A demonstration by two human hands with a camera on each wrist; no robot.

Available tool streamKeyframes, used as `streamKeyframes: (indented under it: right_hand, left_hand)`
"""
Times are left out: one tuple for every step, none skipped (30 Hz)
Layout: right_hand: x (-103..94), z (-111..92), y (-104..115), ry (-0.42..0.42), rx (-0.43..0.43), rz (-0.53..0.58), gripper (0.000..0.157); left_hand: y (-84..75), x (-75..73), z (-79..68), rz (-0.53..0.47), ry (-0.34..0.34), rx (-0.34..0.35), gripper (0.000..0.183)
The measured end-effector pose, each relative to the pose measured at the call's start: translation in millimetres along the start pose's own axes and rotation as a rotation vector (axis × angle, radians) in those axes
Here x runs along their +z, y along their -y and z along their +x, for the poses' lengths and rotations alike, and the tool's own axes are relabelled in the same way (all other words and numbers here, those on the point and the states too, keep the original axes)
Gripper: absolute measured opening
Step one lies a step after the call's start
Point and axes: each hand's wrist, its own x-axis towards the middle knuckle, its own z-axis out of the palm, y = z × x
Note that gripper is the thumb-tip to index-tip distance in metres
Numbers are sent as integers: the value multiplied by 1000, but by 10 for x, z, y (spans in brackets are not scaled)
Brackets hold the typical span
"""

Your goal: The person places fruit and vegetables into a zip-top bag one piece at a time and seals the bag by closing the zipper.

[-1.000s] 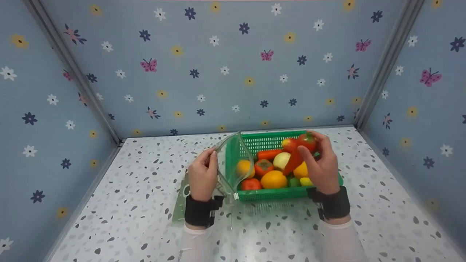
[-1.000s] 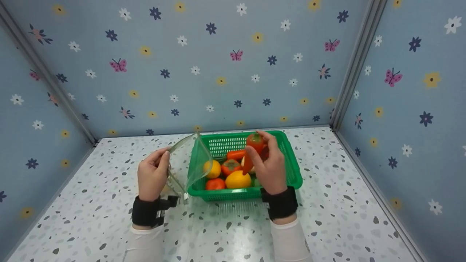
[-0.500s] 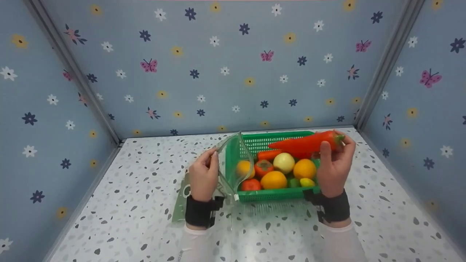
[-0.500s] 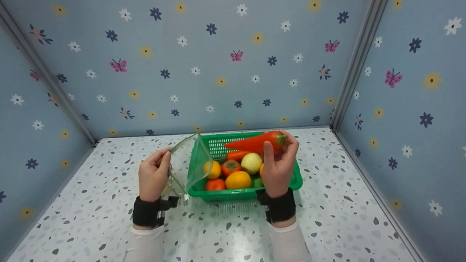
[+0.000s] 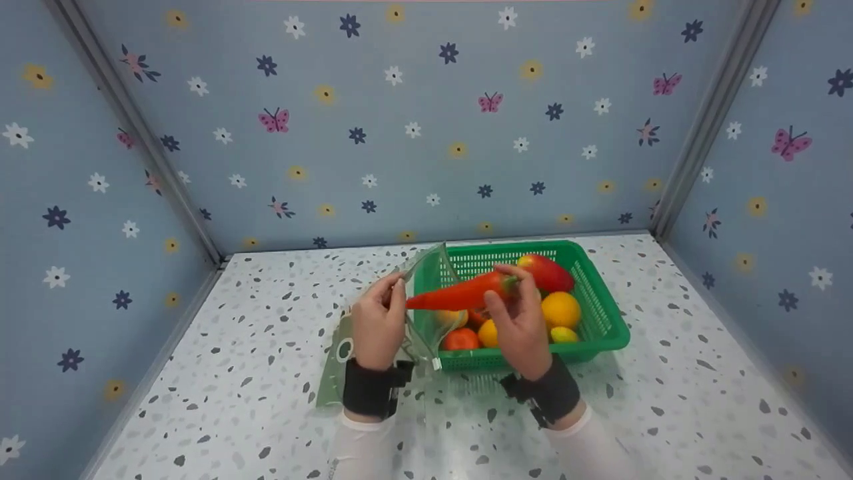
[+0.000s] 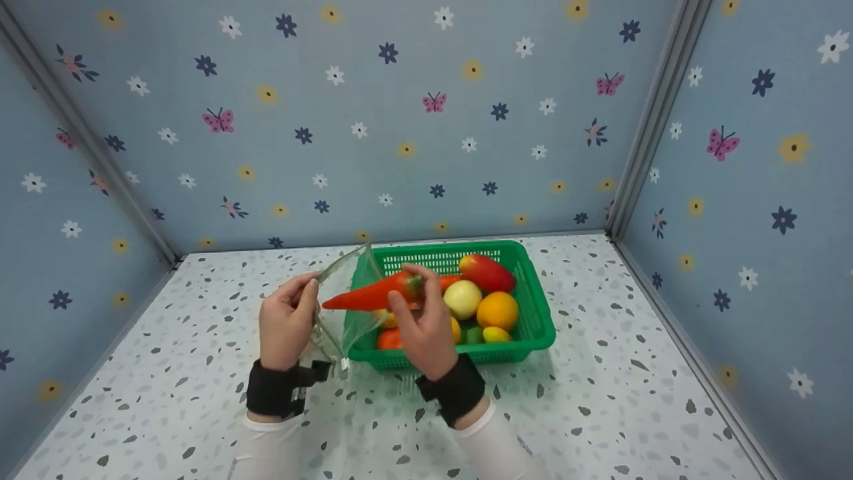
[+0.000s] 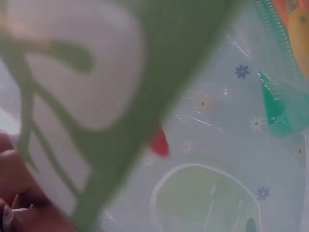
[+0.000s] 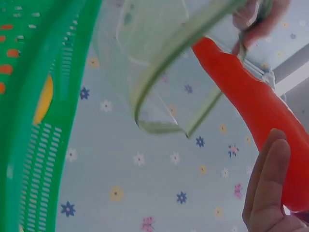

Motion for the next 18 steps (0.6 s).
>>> streamKeyframes:
  right_hand:
    - [57,-24,-26,33,10,-5,37]
    - [109,-49,-52,66,23,-6,38]
    - [159,-73,-74,92,37,-15,38]
    - [204,-94,-92,121,54,-21,39]
    - [244,-114,-112,146,68,-34,40]
    - [279,-130,-128,168,82,-47,40]
    - [309,-144,-141,189,96,-67,41]
    - [334,-154,-152,213,112,-80,41]
    - [356,-158,-163,235,126,-98,41]
    - [375,-159,-174,260,136,-117,41]
    - [390,-157,-188,285,144,-135,41]
    - [409,-150,-204,309,145,-154,40]
    - [431,-138,-212,334,149,-174,38]
    - [454,-119,-221,365,151,-191,37]
    - [480,-97,-232,396,153,-211,36]
    - [507,-72,-234,429,159,-232,36]
    - [537,-44,-240,463,174,-247,37]
    - [572,-11,-244,498,189,-264,38]
  left_hand:
    - [1,5,-1,5,0,2,19]
    - [1,10,-1,9,2,6,19]
    - [1,15,-1,13,2,10,19]
    - [-1,19,-2,20,1,15,19]
    - [-3,24,-2,25,2,20,19]
    - [-5,28,-2,31,3,23,19]
    - [-7,32,-3,38,6,26,19]
    - [-13,35,-6,44,9,31,19]
    - [-17,38,-9,50,11,29,19]
    - [-26,38,-14,58,14,26,19]
    - [-32,39,-19,68,17,23,20]
    - [-39,38,-25,79,22,20,20]
    - [-45,36,-31,87,28,18,21]
    - [-49,35,-37,89,32,18,21]
    - [-48,34,-43,92,35,16,22]
    - [-54,30,-49,94,37,17,22]
    - [-57,27,-53,95,39,19,22]
    - [-62,23,-57,95,40,22,23]
